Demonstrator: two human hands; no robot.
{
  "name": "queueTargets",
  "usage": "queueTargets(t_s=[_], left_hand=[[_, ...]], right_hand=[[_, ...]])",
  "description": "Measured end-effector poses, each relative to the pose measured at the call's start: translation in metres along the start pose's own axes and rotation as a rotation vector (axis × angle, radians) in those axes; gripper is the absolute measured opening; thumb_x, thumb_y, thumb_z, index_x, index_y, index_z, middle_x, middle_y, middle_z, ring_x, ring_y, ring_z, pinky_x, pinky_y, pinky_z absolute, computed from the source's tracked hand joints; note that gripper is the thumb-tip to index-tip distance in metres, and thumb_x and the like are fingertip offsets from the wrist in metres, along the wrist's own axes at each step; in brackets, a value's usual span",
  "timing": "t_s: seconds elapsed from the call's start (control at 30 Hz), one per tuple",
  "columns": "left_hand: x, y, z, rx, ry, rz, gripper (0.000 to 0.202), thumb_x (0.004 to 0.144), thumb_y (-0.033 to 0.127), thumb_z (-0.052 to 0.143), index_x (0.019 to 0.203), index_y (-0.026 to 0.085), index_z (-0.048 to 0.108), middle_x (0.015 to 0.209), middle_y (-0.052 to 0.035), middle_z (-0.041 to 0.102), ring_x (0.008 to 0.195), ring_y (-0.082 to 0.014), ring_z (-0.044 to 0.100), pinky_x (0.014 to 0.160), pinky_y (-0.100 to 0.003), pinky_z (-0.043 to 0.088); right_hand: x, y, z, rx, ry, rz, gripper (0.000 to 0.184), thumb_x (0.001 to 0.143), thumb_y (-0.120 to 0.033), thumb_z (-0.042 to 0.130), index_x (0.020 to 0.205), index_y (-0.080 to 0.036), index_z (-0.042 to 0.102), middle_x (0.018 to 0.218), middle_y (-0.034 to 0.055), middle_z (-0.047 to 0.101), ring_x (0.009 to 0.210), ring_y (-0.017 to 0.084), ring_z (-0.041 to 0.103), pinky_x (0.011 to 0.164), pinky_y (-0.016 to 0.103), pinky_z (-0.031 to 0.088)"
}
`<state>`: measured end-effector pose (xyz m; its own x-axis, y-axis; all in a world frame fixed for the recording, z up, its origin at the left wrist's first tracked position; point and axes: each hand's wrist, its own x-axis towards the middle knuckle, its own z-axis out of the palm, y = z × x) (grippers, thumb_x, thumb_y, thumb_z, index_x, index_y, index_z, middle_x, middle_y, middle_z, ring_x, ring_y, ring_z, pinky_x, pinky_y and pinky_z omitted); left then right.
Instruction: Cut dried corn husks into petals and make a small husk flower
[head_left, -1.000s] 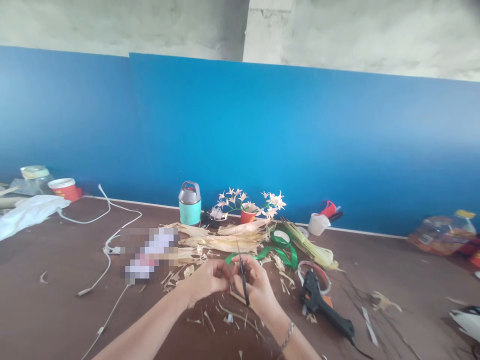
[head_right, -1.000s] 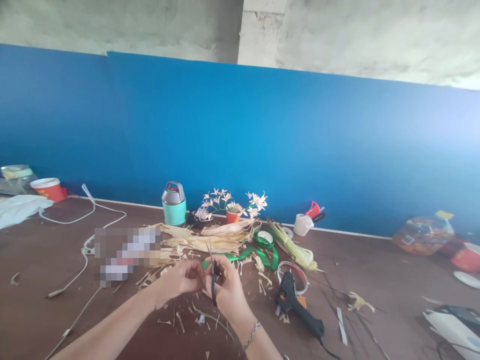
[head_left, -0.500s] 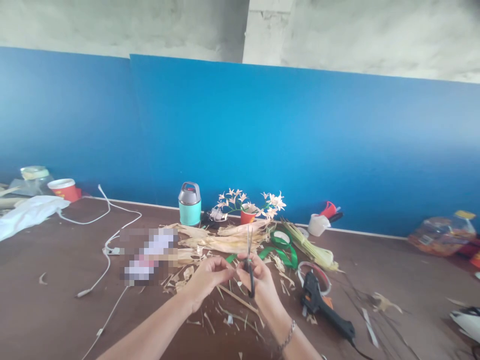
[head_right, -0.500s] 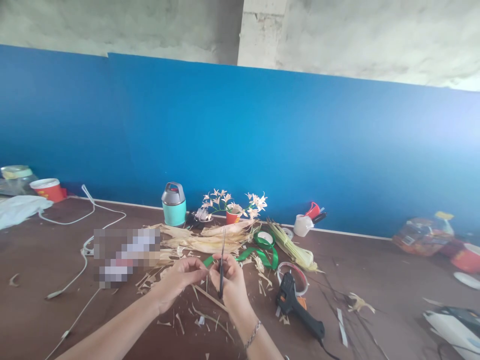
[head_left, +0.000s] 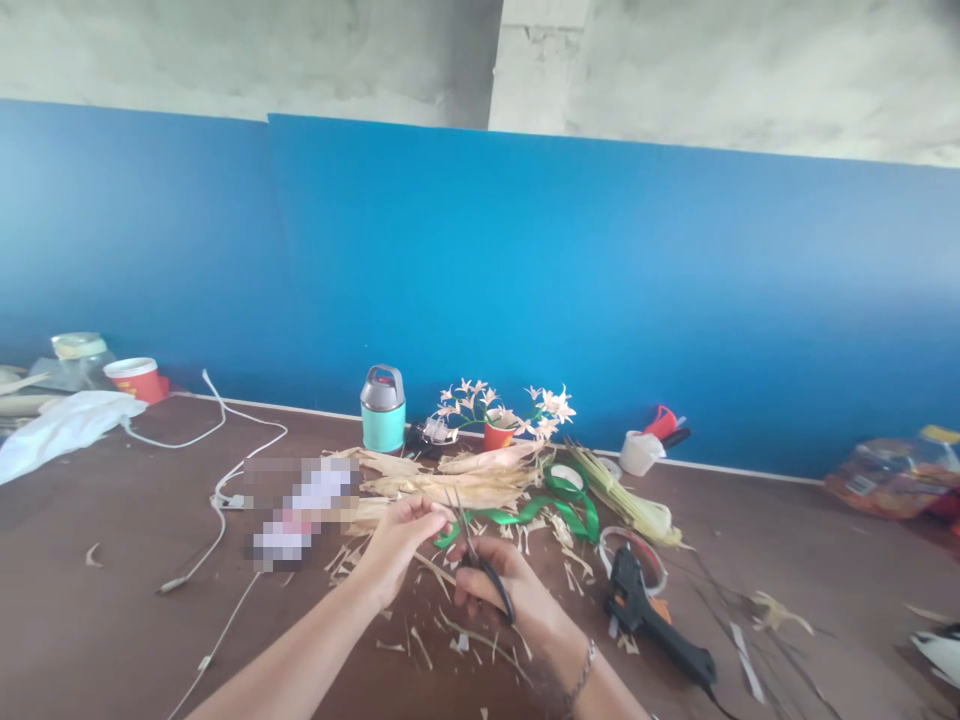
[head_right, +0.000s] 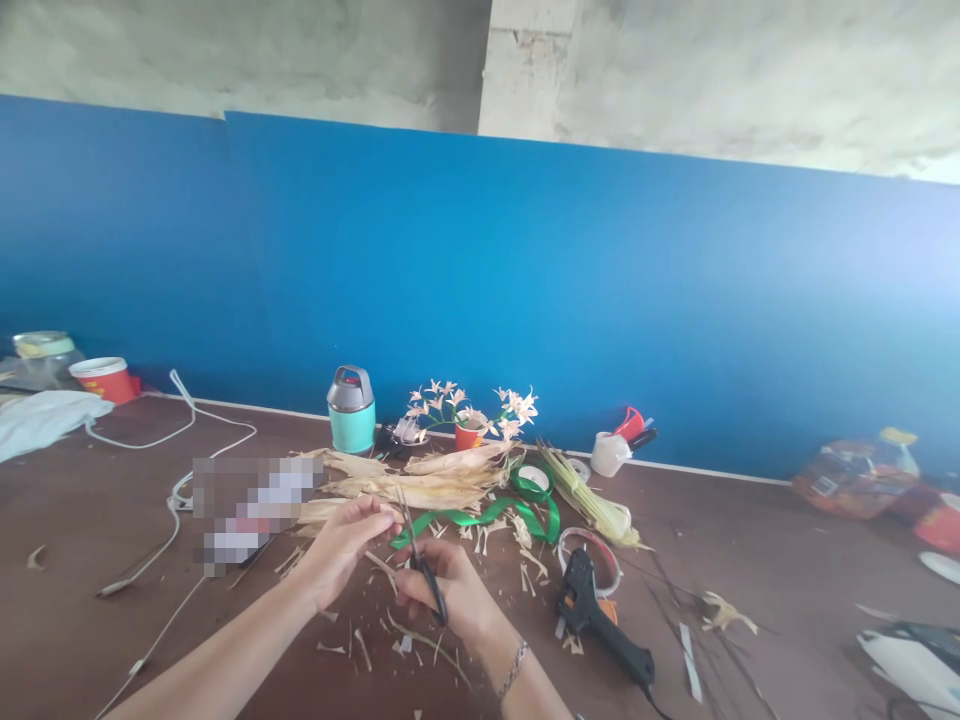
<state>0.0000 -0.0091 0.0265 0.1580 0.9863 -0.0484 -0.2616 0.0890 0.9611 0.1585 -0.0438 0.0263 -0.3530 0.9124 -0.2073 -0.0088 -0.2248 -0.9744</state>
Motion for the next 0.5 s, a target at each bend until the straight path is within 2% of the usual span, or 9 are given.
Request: queueTargets(t_s=[0.23,0.5], left_hand=[[-0.0019,0.0029,0.0025,-0.095,-0.041,-0.055,0.010,0.060,0.016,0.066,0.056,0.015,0.057,0.062,-0.0006,0.062,0.061,-0.0132,0.055,0.064,-0.026,0.041],[0.0001,-0.0023,-0.0058,-0.174,-0.132,-0.092,0.009,0.063,0.014,0.066,0.058,0.014,0.058,0.061,0.0002,0.060,0.060,-0.0114,0.054,0.062,-0.024,0.042]], right_hand=[[-0.0018,-0.0002,0.0006,-0.008,0.000,0.018,0.044,0.056,-0.047,0.074,0.081,-0.014,0.062,0.050,-0.0038,0.056,0.040,0.005,0.041,0.038,0.017,0.026],[0.0024,0.0082,-0.0065,0.027,-0.087,0.029,0.042,0.058,-0.045,0.074,0.082,-0.013,0.061,0.048,-0.0035,0.057,0.039,0.005,0.041,0.039,0.017,0.027]])
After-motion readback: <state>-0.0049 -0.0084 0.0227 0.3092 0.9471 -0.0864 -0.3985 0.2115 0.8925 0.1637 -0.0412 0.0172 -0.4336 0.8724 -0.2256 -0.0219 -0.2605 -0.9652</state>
